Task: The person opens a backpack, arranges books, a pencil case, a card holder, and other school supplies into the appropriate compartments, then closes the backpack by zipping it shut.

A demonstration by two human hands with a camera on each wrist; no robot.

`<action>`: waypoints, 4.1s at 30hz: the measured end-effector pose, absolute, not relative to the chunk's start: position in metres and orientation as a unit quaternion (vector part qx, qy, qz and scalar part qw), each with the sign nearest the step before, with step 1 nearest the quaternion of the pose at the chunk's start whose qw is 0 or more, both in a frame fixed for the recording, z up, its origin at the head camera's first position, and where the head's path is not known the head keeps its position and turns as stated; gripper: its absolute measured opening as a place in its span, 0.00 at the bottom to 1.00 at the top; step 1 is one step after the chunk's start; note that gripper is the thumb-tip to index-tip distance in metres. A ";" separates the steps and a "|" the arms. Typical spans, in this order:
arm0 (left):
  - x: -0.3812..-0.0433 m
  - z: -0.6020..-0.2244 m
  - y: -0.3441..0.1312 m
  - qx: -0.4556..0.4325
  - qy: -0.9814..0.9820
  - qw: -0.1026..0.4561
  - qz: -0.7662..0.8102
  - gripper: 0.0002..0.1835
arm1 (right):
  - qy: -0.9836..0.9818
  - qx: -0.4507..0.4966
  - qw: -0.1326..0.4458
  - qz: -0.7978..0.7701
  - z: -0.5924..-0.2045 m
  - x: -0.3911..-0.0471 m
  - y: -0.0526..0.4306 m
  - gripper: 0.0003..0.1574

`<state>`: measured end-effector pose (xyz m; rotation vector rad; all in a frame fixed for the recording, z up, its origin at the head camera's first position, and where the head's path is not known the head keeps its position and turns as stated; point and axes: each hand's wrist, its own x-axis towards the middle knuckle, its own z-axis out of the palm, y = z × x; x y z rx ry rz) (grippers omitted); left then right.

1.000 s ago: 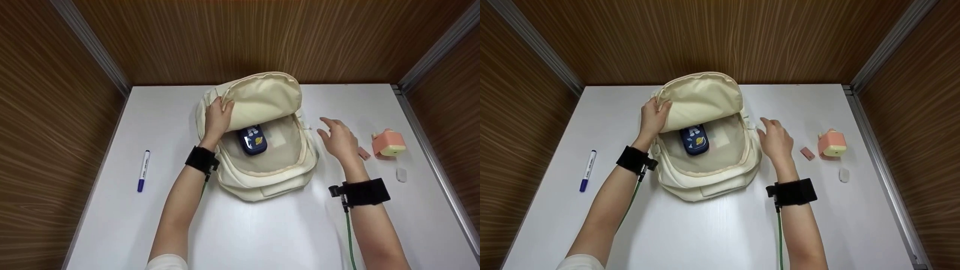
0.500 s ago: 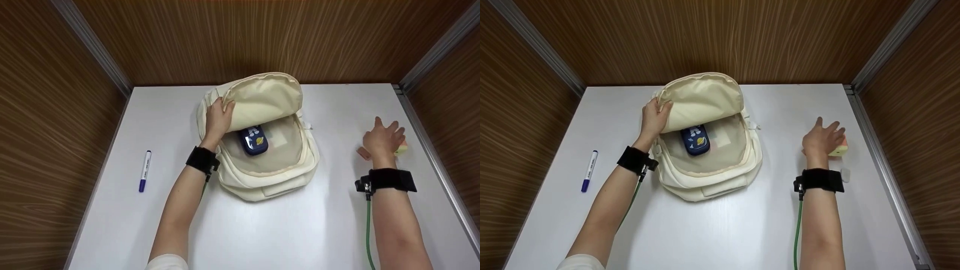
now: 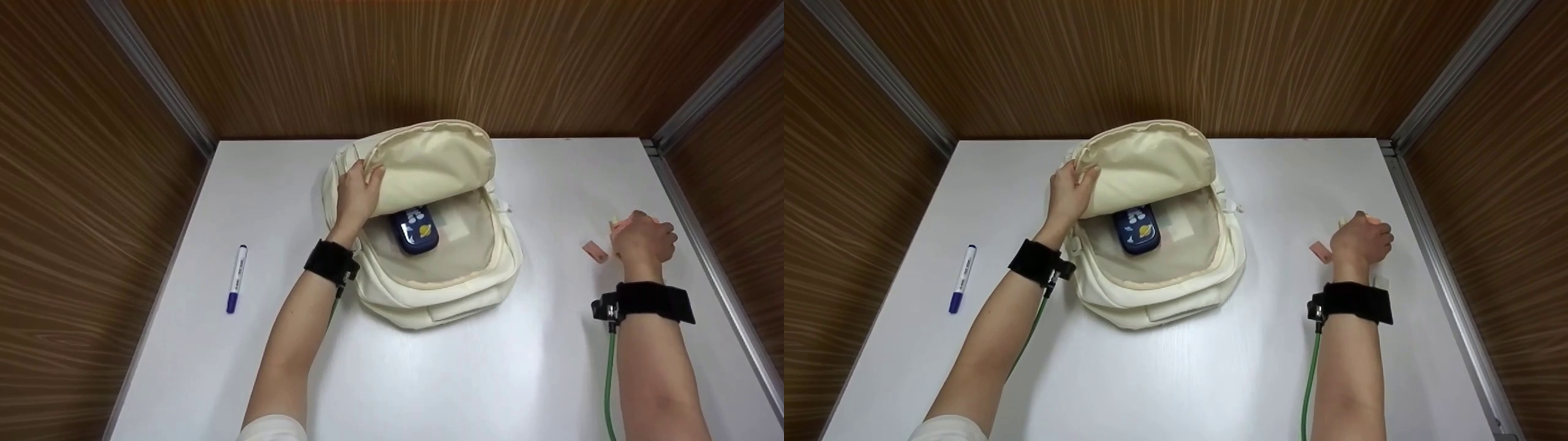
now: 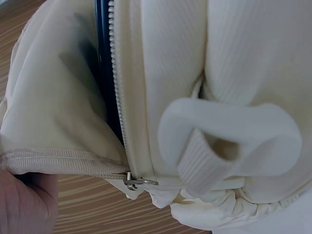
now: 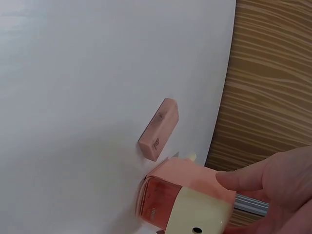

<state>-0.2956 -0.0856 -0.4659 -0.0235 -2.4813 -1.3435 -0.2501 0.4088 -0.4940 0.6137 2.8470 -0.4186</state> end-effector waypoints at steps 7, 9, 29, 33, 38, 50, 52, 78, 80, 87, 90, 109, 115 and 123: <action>-0.295 -0.465 -0.086 -0.014 -0.865 0.156 -0.477 0.15 | 0.959 0.222 0.090 -0.149 -0.501 -0.250 0.415 0.43; -0.294 -0.465 -0.086 -0.011 -0.865 0.157 -0.476 0.15 | 0.958 0.223 0.087 -0.156 -0.501 -0.250 0.414 0.43; -0.293 -0.465 -0.088 0.000 -0.864 0.177 -0.470 0.15 | 0.940 0.111 -0.010 -0.322 -0.461 -0.235 0.309 0.34; -0.293 -0.462 -0.088 0.001 -0.860 0.190 -0.474 0.14 | 0.930 0.071 0.006 -0.361 -0.463 -0.232 0.282 0.35; -0.292 -0.460 -0.089 0.010 -0.850 0.207 -0.485 0.13 | 0.916 0.012 0.029 -0.399 -0.477 -0.232 0.252 0.34; -0.291 -0.459 -0.088 0.012 -0.848 0.200 -0.490 0.13 | 0.894 0.023 0.024 -0.447 -0.501 -0.246 0.187 0.34; -0.291 -0.459 -0.087 0.012 -0.850 0.199 -0.487 0.13 | 0.894 0.033 0.023 -0.446 -0.503 -0.247 0.181 0.34; -0.288 -0.453 -0.085 -0.004 -0.854 0.174 -0.490 0.15 | 0.775 0.005 0.040 -0.631 -0.505 -0.245 0.160 0.20; -0.288 -0.453 -0.085 -0.008 -0.855 0.171 -0.490 0.15 | 0.769 -0.009 0.050 -0.637 -0.505 -0.245 0.158 0.21; -0.289 -0.453 -0.086 -0.006 -0.850 0.163 -0.501 0.15 | 0.761 -0.056 0.077 -0.641 -0.505 -0.248 0.145 0.26; -0.289 -0.453 -0.086 -0.006 -0.846 0.161 -0.509 0.14 | 0.790 -0.081 0.068 -0.604 -0.505 -0.250 0.142 0.27; -0.281 -0.452 -0.090 -0.023 -0.835 0.133 -0.534 0.13 | 0.788 -0.113 0.067 -0.601 -0.488 -0.239 0.172 0.28; -0.271 -0.451 -0.094 -0.056 -0.844 0.097 -0.524 0.12 | 0.766 -0.074 -0.010 -0.638 -0.479 -0.237 0.187 0.26; -0.252 -0.450 -0.105 -0.175 -0.842 -0.006 -0.510 0.14 | 0.744 -0.038 -0.095 -0.661 -0.468 -0.238 0.207 0.33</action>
